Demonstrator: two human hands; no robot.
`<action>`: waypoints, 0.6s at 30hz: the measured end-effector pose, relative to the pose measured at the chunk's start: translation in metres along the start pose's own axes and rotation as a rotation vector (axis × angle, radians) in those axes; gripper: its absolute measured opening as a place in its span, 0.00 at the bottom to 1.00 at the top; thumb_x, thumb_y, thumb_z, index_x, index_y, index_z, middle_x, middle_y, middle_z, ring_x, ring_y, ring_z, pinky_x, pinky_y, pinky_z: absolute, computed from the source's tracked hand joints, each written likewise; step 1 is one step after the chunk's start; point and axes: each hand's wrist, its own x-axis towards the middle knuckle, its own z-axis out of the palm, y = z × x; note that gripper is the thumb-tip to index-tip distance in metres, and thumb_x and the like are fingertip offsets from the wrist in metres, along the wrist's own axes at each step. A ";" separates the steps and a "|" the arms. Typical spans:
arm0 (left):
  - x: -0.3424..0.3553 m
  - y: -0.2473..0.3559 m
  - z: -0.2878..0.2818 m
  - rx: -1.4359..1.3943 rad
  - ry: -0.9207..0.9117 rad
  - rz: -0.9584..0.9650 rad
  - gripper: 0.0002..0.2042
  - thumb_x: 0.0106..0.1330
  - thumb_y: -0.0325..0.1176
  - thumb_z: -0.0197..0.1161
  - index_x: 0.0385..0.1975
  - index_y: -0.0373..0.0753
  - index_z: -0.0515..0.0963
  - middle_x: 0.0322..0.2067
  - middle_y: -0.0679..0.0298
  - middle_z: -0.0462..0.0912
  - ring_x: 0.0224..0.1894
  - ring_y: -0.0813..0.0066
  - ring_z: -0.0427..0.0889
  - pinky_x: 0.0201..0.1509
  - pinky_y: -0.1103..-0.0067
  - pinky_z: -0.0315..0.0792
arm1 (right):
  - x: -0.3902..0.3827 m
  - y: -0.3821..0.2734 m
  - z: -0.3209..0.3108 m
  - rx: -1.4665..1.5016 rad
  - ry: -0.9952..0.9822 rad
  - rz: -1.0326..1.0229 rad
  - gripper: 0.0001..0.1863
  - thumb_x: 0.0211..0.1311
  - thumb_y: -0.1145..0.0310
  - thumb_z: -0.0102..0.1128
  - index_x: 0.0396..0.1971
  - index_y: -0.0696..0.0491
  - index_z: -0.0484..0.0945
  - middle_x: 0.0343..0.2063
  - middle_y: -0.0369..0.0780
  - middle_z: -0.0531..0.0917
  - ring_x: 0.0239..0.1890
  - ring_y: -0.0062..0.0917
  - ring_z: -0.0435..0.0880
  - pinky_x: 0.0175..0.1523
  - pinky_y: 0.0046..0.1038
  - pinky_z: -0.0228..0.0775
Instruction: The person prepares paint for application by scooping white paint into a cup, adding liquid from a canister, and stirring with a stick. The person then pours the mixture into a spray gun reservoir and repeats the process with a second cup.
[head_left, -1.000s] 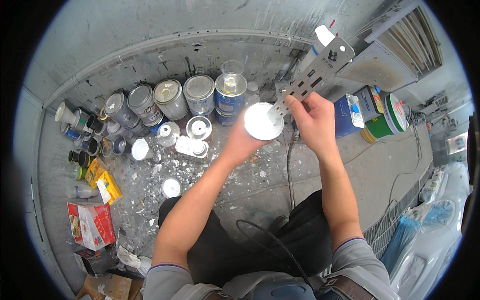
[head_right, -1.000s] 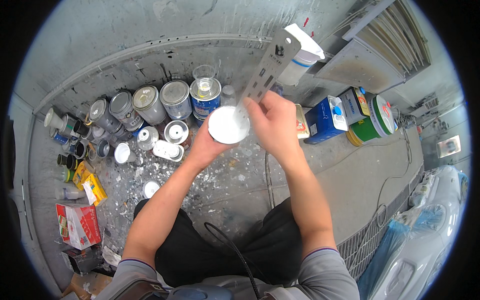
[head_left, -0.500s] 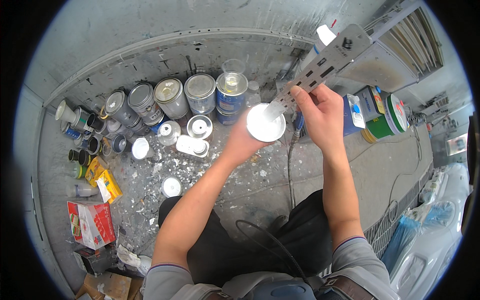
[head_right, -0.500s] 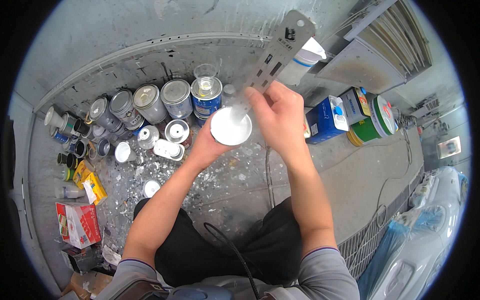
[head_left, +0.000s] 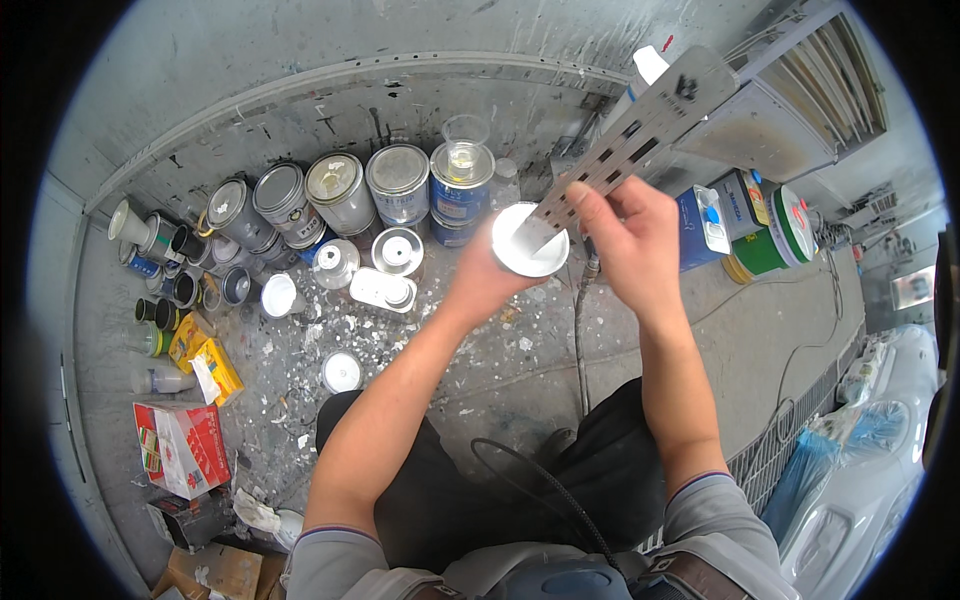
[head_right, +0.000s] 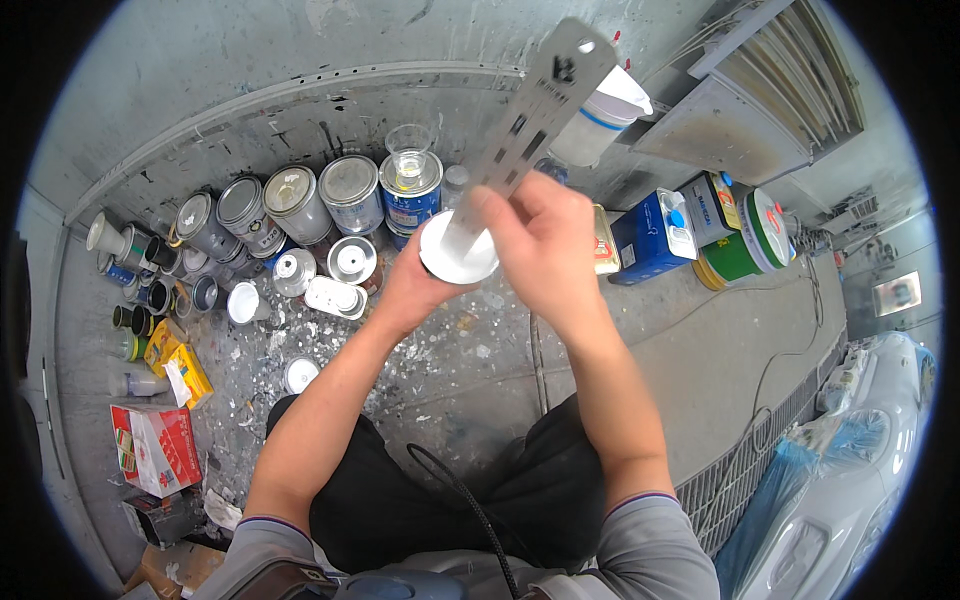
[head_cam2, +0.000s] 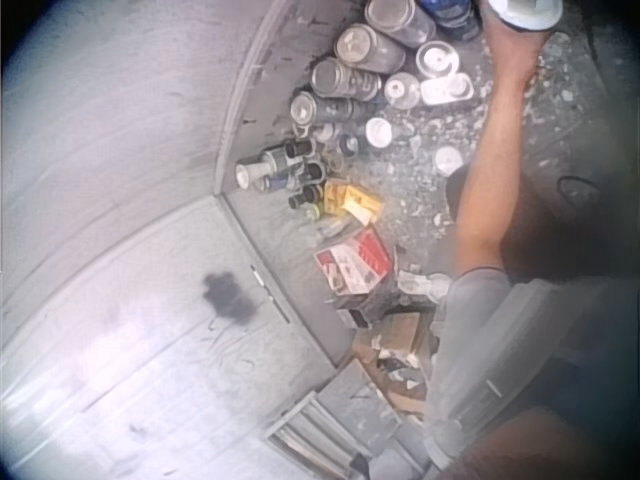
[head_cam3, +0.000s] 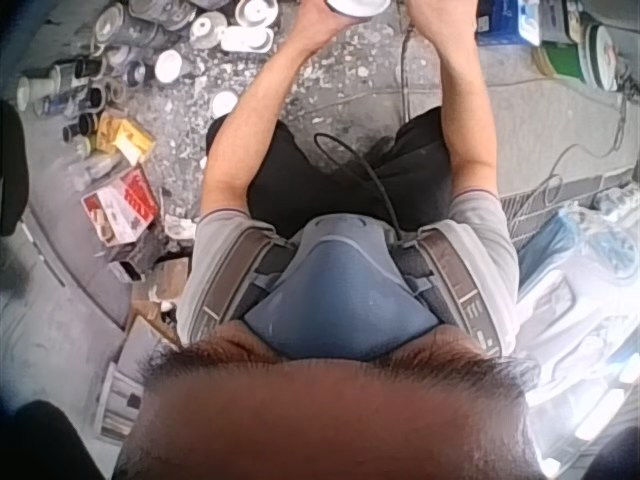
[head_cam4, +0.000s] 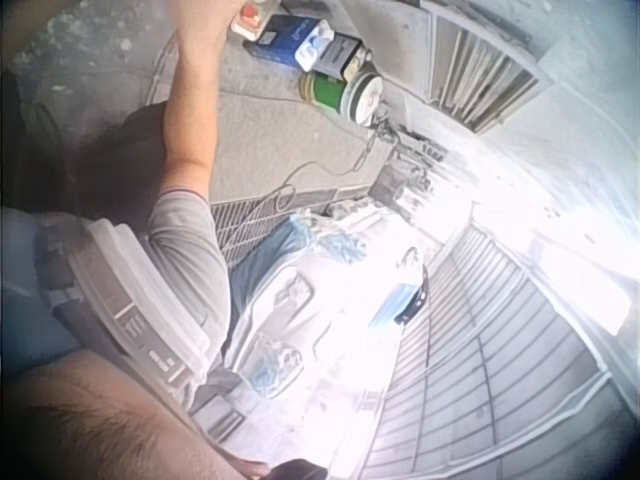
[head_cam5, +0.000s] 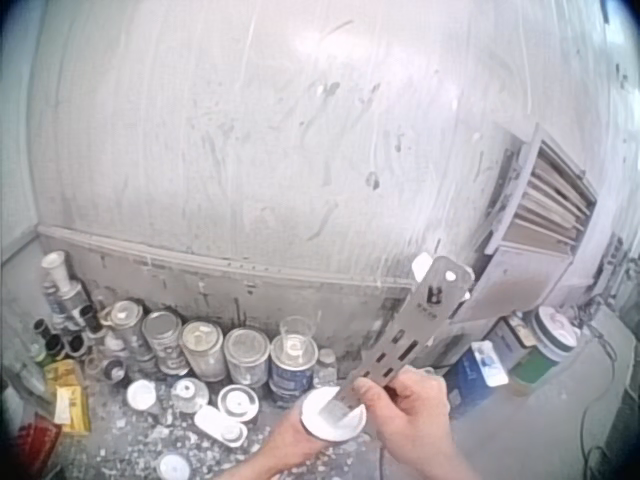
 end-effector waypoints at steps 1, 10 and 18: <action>0.000 -0.002 0.001 0.032 0.000 0.020 0.47 0.52 0.29 0.86 0.74 0.38 0.66 0.65 0.61 0.79 0.67 0.69 0.78 0.73 0.69 0.71 | 0.003 0.001 -0.002 -0.002 0.023 -0.002 0.11 0.73 0.67 0.70 0.41 0.62 0.87 0.27 0.33 0.85 0.30 0.13 0.78 0.35 0.22 0.70; 0.002 -0.003 0.002 -0.010 0.001 0.049 0.47 0.51 0.28 0.86 0.74 0.37 0.66 0.66 0.61 0.79 0.68 0.69 0.78 0.74 0.70 0.71 | 0.005 0.022 -0.006 -0.142 0.073 0.073 0.10 0.72 0.70 0.69 0.41 0.63 0.87 0.27 0.32 0.86 0.30 0.11 0.77 0.35 0.21 0.69; 0.000 0.005 0.003 -0.032 -0.007 -0.026 0.47 0.51 0.28 0.86 0.73 0.38 0.67 0.66 0.62 0.79 0.67 0.69 0.78 0.73 0.70 0.72 | -0.006 0.013 -0.001 -0.102 -0.005 0.007 0.09 0.73 0.70 0.69 0.42 0.63 0.87 0.28 0.32 0.86 0.31 0.12 0.78 0.36 0.21 0.70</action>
